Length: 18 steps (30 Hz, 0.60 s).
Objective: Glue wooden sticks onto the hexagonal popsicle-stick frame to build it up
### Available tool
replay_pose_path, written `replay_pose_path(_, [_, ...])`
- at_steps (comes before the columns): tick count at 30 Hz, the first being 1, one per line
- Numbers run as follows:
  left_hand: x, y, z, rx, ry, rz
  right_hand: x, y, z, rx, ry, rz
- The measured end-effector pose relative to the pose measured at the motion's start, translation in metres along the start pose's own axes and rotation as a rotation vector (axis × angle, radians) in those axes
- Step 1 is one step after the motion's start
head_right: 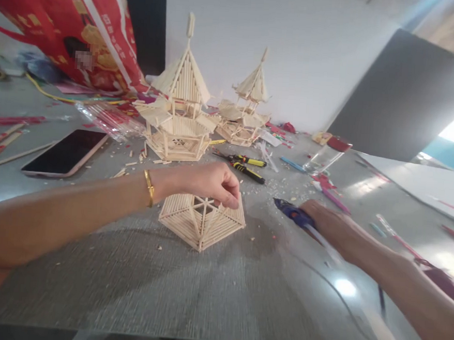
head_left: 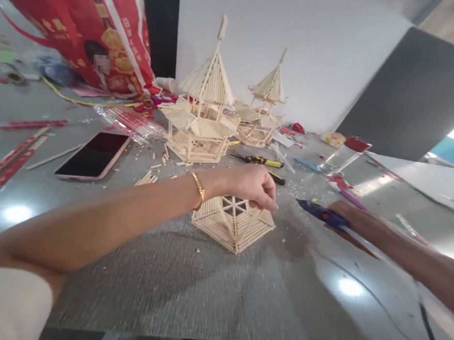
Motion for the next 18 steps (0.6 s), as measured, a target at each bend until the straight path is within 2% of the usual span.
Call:
replay_pose_path(2, [0.002,-0.004,-0.003,-0.015,0.019,-0.006,-0.01,0.011,-0.003,0.086,-0.182,0.006])
replay_pose_path(4, [0.003,-0.007,-0.005,-0.01,0.03,-0.013,-0.017,0.017,-0.004,0.13,-0.264,0.025])
replay_pose_path(8, [0.003,-0.013,-0.009,0.006,0.043,-0.018,-0.021,0.014,-0.001,0.184,-0.275,0.135])
replay_pose_path(10, [0.003,-0.014,-0.01,0.003,0.044,-0.02,-0.015,0.009,0.008,0.205,-0.233,0.131])
replay_pose_path(14, [0.002,-0.014,-0.013,-0.011,0.046,-0.016,-0.006,0.005,0.046,0.18,-0.086,-0.071])
replay_pose_path(16, [0.001,-0.015,-0.014,-0.012,0.049,-0.022,-0.018,0.004,0.072,0.192,0.093,-0.108])
replay_pose_path(18, [0.002,-0.016,-0.015,-0.003,0.071,-0.039,-0.042,0.003,0.093,0.184,0.295,-0.037])
Point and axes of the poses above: each hand's wrist, its own y-axis towards the middle knuckle, its own x-axis out of the back of the hand, z = x × y, the point moved 5 cm from there along y, towards the middle knuckle, and after that the axes turned 15 degrees about y, right-handed, at the moved point
